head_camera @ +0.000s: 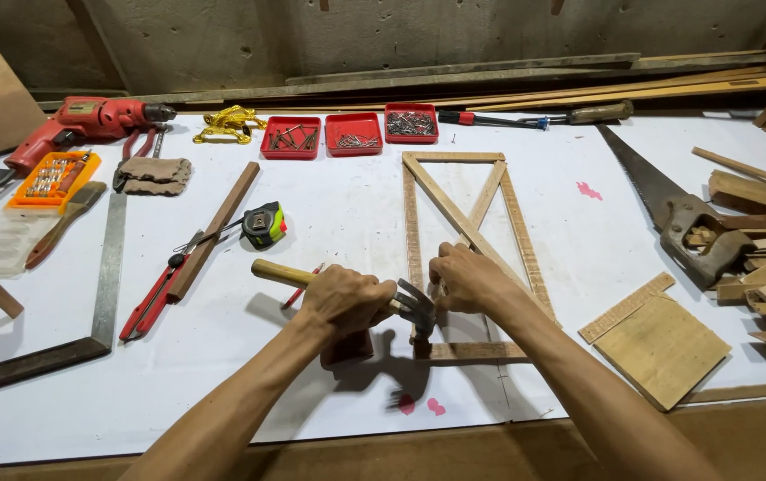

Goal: The person measures and aligns wooden strips on a workbench, then hammers nails to join them into a rectangular frame with diagonal cross-bracing. They repeatedly pick nails from red trays, position the strips, and hammer them into place, completing the frame assembly.

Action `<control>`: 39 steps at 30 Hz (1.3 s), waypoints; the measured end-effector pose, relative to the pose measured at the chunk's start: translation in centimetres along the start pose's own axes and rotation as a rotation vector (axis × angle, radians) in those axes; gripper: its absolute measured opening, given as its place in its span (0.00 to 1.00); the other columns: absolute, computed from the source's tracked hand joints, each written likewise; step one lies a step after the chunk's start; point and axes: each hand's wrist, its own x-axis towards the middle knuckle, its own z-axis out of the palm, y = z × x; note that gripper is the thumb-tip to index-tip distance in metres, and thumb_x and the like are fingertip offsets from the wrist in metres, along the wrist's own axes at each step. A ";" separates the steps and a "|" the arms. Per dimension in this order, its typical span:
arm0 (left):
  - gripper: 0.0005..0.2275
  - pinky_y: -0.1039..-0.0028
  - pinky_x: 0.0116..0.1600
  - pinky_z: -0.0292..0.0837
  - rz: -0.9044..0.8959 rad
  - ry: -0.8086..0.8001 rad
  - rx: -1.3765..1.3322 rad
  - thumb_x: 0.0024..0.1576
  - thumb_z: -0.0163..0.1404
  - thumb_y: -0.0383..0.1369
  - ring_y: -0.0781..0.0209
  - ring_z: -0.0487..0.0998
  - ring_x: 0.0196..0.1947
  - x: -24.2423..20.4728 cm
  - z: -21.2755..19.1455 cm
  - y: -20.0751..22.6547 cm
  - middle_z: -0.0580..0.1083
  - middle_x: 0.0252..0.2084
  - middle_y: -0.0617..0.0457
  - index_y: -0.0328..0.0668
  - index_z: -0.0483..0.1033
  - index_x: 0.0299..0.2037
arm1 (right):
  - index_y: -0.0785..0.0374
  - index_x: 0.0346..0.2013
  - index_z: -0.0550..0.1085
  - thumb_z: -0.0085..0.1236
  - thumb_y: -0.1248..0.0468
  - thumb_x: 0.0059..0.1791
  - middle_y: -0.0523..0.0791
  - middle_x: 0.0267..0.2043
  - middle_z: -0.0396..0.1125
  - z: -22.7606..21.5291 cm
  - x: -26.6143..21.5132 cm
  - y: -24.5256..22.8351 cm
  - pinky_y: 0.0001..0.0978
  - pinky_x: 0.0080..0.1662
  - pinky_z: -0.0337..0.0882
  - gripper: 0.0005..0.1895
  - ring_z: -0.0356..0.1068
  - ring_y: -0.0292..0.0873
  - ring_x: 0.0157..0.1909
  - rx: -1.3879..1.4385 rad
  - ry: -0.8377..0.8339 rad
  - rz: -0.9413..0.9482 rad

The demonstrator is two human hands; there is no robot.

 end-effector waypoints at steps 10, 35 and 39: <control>0.20 0.73 0.16 0.57 -0.085 0.284 -0.170 0.68 0.46 0.41 0.69 0.59 0.10 0.4 -0.3 -0.5 0.64 0.13 0.60 0.51 0.65 0.21 | 0.62 0.40 0.77 0.73 0.48 0.39 0.44 0.47 0.65 -1.2 -0.9 -1.2 0.40 0.53 0.72 0.25 0.63 0.44 0.50 -0.002 -0.050 0.055; 0.15 0.69 0.13 0.55 -0.355 -0.165 -0.180 0.58 0.53 0.40 0.67 0.58 0.08 -0.1 -1.8 1.6 0.64 0.12 0.60 0.45 0.70 0.20 | 0.64 0.46 0.75 0.68 0.53 0.44 0.47 0.50 0.64 0.6 0.0 -0.2 0.38 0.49 0.75 0.23 0.65 0.44 0.47 -0.060 -0.001 -0.008; 0.13 0.68 0.18 0.62 -0.539 -0.187 -0.332 0.50 0.60 0.41 0.64 0.64 0.12 -2.4 -2.9 1.1 0.68 0.16 0.58 0.44 0.73 0.24 | 0.62 0.44 0.76 0.66 0.48 0.44 0.45 0.48 0.66 -0.7 -1.3 -1.3 0.35 0.45 0.77 0.24 0.67 0.43 0.44 -0.085 -0.047 0.024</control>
